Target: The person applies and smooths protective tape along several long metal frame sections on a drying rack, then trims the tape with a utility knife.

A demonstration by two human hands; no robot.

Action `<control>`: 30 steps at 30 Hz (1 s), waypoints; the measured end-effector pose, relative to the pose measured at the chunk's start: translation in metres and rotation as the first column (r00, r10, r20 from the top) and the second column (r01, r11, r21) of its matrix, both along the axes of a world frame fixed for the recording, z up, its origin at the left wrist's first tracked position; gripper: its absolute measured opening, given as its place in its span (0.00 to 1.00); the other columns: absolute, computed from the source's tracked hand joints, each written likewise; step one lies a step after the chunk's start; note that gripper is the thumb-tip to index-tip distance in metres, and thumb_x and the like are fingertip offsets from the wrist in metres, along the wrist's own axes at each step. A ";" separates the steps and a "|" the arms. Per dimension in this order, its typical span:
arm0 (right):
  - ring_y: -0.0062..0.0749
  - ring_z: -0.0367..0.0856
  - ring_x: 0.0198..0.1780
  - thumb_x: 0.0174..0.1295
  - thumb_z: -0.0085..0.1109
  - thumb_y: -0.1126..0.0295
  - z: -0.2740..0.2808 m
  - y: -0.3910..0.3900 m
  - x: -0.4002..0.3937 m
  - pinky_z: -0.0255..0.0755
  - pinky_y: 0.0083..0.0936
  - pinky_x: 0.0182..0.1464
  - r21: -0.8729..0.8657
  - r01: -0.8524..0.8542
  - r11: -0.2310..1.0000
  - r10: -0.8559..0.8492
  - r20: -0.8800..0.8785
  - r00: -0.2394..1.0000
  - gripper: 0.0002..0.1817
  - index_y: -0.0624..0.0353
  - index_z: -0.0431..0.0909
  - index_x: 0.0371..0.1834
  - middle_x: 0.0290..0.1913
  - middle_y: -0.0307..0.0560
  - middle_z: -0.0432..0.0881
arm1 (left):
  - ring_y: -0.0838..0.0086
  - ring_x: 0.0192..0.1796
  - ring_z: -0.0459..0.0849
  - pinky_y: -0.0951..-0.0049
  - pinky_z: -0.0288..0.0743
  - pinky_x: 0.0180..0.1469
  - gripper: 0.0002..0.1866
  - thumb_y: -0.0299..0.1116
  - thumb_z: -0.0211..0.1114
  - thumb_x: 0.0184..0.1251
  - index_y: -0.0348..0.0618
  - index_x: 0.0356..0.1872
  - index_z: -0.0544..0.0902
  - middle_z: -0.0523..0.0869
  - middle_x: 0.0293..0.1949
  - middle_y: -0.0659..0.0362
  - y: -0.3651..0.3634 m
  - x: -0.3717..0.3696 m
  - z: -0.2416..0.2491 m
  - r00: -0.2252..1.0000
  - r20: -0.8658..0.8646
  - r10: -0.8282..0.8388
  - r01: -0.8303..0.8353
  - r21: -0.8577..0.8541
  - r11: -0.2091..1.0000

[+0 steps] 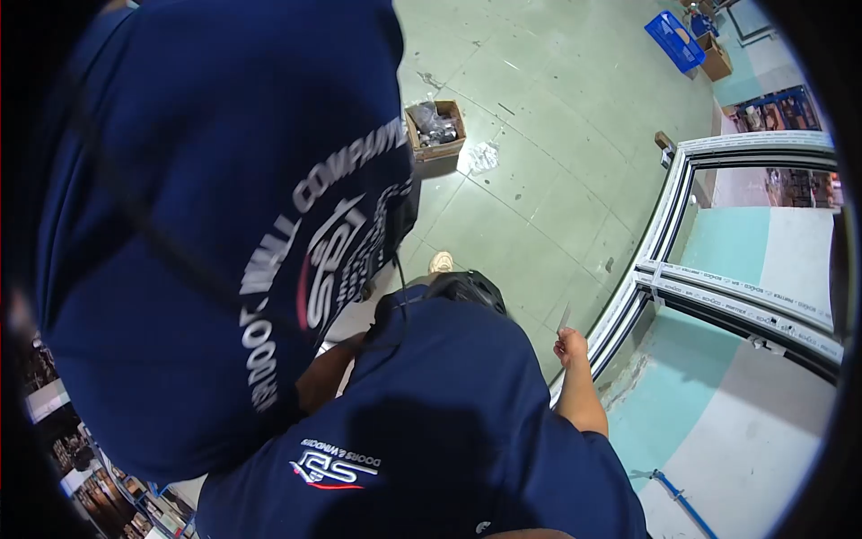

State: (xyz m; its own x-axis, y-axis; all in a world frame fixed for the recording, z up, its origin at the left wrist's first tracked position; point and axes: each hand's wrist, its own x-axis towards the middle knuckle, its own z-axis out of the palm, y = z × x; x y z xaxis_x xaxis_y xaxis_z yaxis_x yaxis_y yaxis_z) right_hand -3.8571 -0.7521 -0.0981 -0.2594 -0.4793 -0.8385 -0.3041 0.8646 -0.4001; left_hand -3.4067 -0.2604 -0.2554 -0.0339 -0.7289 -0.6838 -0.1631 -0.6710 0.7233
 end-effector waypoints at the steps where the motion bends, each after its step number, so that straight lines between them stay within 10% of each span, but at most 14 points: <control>1: 0.27 0.71 0.28 0.62 0.58 0.73 0.001 -0.014 -0.006 0.71 0.30 0.32 0.040 -0.033 0.999 0.035 -0.034 0.999 0.06 0.51 0.76 0.42 0.29 0.37 0.75 | 0.58 0.38 0.86 0.58 0.78 0.42 0.10 0.39 0.68 0.59 0.49 0.39 0.89 0.88 0.31 0.49 -0.027 0.001 0.004 0.999 -0.031 0.022 -0.021 0.021 1.000; 10: 0.28 0.67 0.21 0.59 0.55 0.75 -0.047 -0.210 0.019 0.67 0.28 0.25 0.205 -0.259 0.944 0.266 -0.008 0.964 0.04 0.53 0.77 0.30 0.20 0.38 0.67 | 0.58 0.38 0.86 0.58 0.78 0.41 0.10 0.38 0.68 0.58 0.48 0.39 0.89 0.88 0.32 0.49 -0.054 -0.144 0.022 0.924 -0.160 0.348 -0.307 0.232 0.923; 20: 0.23 0.70 0.24 0.60 0.58 0.73 0.005 -0.479 0.330 0.68 0.26 0.26 -0.241 -0.764 0.599 0.800 0.133 0.585 0.02 0.52 0.76 0.33 0.24 0.35 0.72 | 0.58 0.38 0.86 0.58 0.79 0.39 0.11 0.37 0.68 0.58 0.48 0.40 0.89 0.88 0.32 0.49 -0.262 -0.277 0.003 0.516 -0.214 0.829 -0.751 0.352 0.558; 30: 0.21 0.69 0.23 0.62 0.59 0.73 -0.007 -0.527 0.480 0.65 0.23 0.23 -0.198 -0.875 0.442 0.893 0.188 0.409 0.03 0.52 0.75 0.34 0.24 0.33 0.73 | 0.59 0.38 0.86 0.58 0.79 0.38 0.11 0.36 0.67 0.57 0.47 0.41 0.88 0.88 0.33 0.49 -0.435 -0.180 -0.052 0.032 -0.251 0.968 -0.924 0.361 0.125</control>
State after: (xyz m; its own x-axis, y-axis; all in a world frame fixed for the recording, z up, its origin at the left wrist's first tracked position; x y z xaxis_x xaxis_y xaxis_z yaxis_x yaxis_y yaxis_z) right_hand -3.3773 -1.2795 -0.1056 0.5308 -0.3738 -0.7607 -0.7768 0.1444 -0.6130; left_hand -3.5864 -0.6951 -0.3075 0.4119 -0.2739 -0.8691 0.8903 -0.0824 0.4479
